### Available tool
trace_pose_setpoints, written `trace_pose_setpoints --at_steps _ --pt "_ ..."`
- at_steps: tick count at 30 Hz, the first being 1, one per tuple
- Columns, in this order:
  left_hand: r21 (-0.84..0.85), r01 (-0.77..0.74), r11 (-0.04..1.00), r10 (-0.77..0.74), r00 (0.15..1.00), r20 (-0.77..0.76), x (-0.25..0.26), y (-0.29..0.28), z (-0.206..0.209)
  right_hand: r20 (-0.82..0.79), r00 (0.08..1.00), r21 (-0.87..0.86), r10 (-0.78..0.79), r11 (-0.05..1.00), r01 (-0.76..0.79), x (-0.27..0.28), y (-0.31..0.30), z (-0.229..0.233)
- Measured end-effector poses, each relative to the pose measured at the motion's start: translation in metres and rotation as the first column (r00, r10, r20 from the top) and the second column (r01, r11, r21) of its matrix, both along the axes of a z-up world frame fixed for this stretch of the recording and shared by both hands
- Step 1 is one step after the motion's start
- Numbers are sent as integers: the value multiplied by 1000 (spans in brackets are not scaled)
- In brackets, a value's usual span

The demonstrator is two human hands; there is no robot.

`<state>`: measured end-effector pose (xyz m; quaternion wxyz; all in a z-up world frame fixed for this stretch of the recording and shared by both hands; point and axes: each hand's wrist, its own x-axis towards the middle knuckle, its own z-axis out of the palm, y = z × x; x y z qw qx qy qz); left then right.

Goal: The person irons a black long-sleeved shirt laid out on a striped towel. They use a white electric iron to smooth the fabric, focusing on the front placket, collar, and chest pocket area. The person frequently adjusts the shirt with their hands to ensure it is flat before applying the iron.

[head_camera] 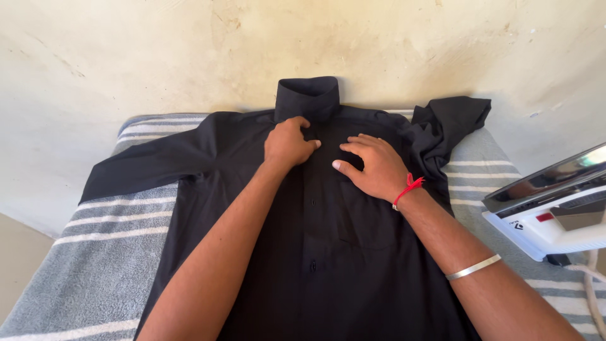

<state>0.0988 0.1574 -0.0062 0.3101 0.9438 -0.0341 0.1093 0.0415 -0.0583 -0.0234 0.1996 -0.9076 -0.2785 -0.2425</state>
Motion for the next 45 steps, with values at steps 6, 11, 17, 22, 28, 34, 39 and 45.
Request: trace_pose_setpoints --at_steps 6,11,17,22,28,34,39,45 --pt "-254 23 967 -9 998 57 6 -5 -10 -28 1000 -22 6 1000 -6 3 1 -2" --pt "-205 28 978 -9 996 91 -5 -2 -7 -53 999 -37 2 999 -4 1 2 -1" --pt "-28 70 997 -60 958 279 -5 1 -16 -68 997 -84 -25 996 19 -3 3 1" --pt "123 73 990 -121 882 455 -1 5 -23 -248 966 -184 -78 982 32 -12 15 5" --pt "3 97 995 -80 798 597 -19 -8 -8 -317 936 -300 -151 953 52 -12 21 4" --pt "-146 365 919 -285 875 392 -41 -63 -24 -321 936 -246 -147 967 68 3 8 -11" --pt "123 323 938 -343 916 208 -37 -60 -32 -170 981 -117 -95 990 76 25 -24 -25" --pt "294 319 901 -356 931 78 -35 -63 -37 -120 989 62 -88 994 95 31 -52 -28"
